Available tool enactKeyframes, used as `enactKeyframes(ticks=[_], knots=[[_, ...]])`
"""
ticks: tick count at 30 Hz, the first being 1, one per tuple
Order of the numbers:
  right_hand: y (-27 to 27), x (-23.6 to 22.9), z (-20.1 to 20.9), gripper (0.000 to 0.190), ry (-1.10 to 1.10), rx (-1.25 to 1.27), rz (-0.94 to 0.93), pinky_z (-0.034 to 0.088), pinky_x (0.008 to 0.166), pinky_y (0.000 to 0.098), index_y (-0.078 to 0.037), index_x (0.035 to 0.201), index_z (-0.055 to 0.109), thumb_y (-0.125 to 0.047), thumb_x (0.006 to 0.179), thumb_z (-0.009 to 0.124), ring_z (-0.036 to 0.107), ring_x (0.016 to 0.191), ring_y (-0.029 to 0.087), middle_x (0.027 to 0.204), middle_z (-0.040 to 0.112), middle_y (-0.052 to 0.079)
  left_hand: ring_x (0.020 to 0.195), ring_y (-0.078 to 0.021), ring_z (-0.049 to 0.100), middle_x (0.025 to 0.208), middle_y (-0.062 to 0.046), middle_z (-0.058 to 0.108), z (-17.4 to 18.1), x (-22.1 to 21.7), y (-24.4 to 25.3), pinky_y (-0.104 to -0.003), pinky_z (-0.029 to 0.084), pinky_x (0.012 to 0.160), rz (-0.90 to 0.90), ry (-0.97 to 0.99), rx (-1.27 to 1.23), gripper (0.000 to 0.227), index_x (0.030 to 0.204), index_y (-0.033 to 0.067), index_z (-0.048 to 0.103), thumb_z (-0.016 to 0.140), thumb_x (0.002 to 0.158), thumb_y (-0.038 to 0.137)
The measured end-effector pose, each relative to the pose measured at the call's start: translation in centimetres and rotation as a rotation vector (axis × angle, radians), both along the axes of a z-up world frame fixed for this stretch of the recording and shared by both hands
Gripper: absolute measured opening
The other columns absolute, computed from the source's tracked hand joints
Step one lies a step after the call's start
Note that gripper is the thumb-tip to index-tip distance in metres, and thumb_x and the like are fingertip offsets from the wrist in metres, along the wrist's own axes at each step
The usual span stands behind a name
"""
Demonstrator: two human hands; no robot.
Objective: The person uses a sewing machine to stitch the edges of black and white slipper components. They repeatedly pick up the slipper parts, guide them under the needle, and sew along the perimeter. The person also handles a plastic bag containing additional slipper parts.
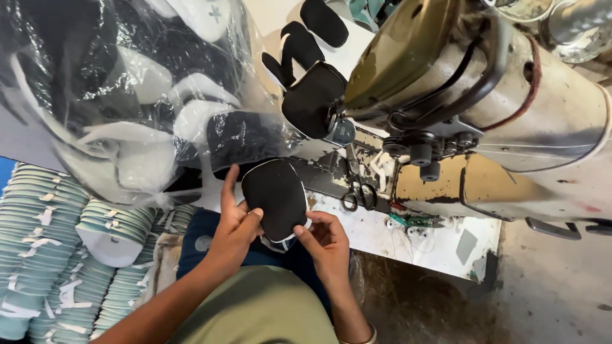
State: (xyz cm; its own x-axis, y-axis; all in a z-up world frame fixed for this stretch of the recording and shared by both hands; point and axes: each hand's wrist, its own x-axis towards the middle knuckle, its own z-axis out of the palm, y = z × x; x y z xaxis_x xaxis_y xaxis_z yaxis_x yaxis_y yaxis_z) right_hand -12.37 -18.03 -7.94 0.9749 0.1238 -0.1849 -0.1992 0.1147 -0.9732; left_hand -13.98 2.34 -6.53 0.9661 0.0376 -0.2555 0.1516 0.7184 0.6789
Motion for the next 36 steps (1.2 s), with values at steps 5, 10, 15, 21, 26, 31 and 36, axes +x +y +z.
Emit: enactKeyframes(ticks=[5,10,15,21,26,31,36], knots=[[-0.7,0.4,0.1,0.035,0.037,0.004,0.013,0.048,0.072,0.0229,-0.001,0.121,0.063,0.001,0.090,0.078,0.059,0.078,0.008,0.091,0.062,0.001,0.100,-0.0140,0.054,0.136,-0.008,0.058,-1.6,-0.6,0.7,-0.031,0.047,0.085,-0.231,-0.002,0.352,0.060,0.160,0.0079,0.044,0.048,0.101,-0.003],[-0.8,0.6,0.7,0.039,0.106,-0.008,0.028,0.048,0.070,0.0228,-0.002,0.125,0.062,-0.003,0.090,0.078,0.059,0.075,0.008,0.090,0.062,0.001,0.114,-0.0075,0.063,0.135,-0.004,0.061,1.3,0.4,1.3,-0.028,0.051,0.099,-0.396,-0.062,0.193,0.059,0.148,0.0055,0.048,0.048,0.090,-0.010],[0.6,1.3,4.8,0.064,-0.213,-0.144,0.137,0.050,0.090,0.0311,-0.006,0.134,0.055,-0.014,0.078,0.087,0.056,0.108,0.018,0.134,0.050,0.012,0.102,-0.0095,0.062,0.133,-0.003,0.065,0.3,0.3,1.2,-0.028,0.053,0.090,-0.430,-0.012,0.307,0.050,0.145,0.0044,0.055,0.057,0.096,-0.005],[0.1,1.0,5.1,0.035,-0.747,-0.626,0.202,0.046,0.109,0.0420,-0.018,0.106,0.078,-0.014,0.073,0.090,0.050,0.136,0.034,0.150,0.050,0.017,0.114,-0.0090,0.066,0.127,-0.005,0.073,-1.2,-0.1,1.0,-0.026,0.051,0.098,-0.302,-0.120,0.582,0.055,0.132,0.0022,0.068,0.053,0.082,-0.015],[0.3,0.8,5.2,0.033,-0.873,-0.736,0.237,0.046,0.112,0.0447,-0.020,0.103,0.081,-0.010,0.072,0.088,0.051,0.135,0.034,0.144,0.055,0.011,0.103,-0.0107,0.071,0.116,-0.005,0.079,-1.4,-0.1,1.0,-0.027,0.055,0.092,-0.182,-0.025,0.547,0.042,0.124,0.0005,0.074,0.058,0.088,-0.013],[0.2,0.7,5.2,0.034,-0.952,-0.822,0.281,0.045,0.114,0.0450,-0.022,0.104,0.082,-0.007,0.074,0.084,0.050,0.136,0.035,0.144,0.056,0.010,0.092,-0.0168,0.075,0.102,-0.009,0.078,0.5,-0.2,1.8,-0.031,0.059,0.086,-0.288,0.070,-0.056,0.049,0.123,0.0026,0.073,0.050,0.083,-0.012],[0.1,-0.1,3.1,0.029,-0.492,-0.391,0.147,0.047,0.091,0.0340,-0.012,0.107,0.073,-0.010,0.080,0.084,0.053,0.107,0.024,0.149,0.052,0.015,0.089,-0.0112,0.066,0.107,-0.008,0.077,1.0,-0.1,0.8,-0.026,0.055,0.077,-0.274,0.120,0.415,0.034,0.121,0.0025,0.076,0.079,0.087,0.002]])
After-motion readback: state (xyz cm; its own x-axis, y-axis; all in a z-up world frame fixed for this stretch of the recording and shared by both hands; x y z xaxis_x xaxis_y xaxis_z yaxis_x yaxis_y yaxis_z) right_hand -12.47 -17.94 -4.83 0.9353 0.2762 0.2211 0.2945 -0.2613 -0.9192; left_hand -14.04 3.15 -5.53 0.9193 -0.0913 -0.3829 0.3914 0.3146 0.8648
